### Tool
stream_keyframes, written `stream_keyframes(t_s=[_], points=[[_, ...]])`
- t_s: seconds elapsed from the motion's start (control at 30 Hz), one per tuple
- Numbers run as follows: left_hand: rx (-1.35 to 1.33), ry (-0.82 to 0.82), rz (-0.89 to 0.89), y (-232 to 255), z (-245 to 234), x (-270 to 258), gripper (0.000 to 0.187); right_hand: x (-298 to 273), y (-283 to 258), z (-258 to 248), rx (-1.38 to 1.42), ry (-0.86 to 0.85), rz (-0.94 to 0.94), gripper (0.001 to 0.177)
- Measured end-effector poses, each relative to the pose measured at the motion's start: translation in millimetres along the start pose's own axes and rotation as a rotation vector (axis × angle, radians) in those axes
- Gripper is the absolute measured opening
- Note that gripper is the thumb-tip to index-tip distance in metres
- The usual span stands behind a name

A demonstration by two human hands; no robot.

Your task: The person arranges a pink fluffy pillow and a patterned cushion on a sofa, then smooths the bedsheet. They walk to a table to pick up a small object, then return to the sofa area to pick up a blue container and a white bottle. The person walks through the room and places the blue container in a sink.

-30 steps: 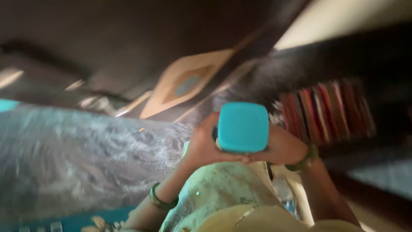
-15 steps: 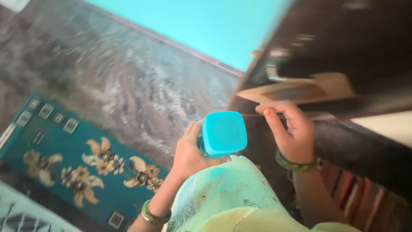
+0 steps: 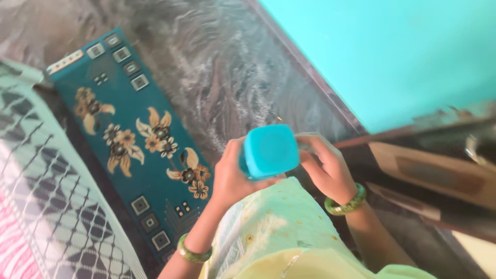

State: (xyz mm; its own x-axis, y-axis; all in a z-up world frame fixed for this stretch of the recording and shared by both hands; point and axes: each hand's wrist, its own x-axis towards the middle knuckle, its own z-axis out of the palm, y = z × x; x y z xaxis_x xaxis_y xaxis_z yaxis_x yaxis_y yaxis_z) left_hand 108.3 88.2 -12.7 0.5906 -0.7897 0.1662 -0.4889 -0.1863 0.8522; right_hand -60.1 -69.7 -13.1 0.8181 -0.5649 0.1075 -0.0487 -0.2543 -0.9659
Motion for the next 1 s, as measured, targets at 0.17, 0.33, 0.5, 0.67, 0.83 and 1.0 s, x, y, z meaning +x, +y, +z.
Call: stream_keyframes(t_s=[0.17, 0.33, 0.5, 0.67, 0.83, 1.0], points=[[-0.130, -0.048, 0.050, -12.7, 4.9, 24.6, 0.092, 37.3, 19.6, 7.5, 0.087, -0.233, -0.235, 0.092], [-0.129, -0.080, 0.177, -43.7, -0.3, 63.7, 0.103, 81.5, 50.0, 16.0, -0.014, -0.309, -0.183, 0.099], [-0.028, -0.157, -0.036, -62.8, -34.1, 124.6, 0.118, 160.9, 77.3, 32.4, -0.004, -0.284, -0.070, 0.059], [0.005, -0.074, -0.192, -95.0, -70.0, 162.8, 0.123, 256.1, 76.8, 72.5, -0.044, -0.426, -0.027, 0.044], [-0.357, 0.469, -0.298, -147.2, -105.7, 137.9, 0.091, 341.5, 64.1, 128.5, 0.039, -0.713, -0.101, 0.035], [-0.836, 1.030, -0.678, -222.9, -154.3, 101.7, 0.032, 394.8, 38.3, 203.9, 0.039, -0.804, -0.270, 0.047]])
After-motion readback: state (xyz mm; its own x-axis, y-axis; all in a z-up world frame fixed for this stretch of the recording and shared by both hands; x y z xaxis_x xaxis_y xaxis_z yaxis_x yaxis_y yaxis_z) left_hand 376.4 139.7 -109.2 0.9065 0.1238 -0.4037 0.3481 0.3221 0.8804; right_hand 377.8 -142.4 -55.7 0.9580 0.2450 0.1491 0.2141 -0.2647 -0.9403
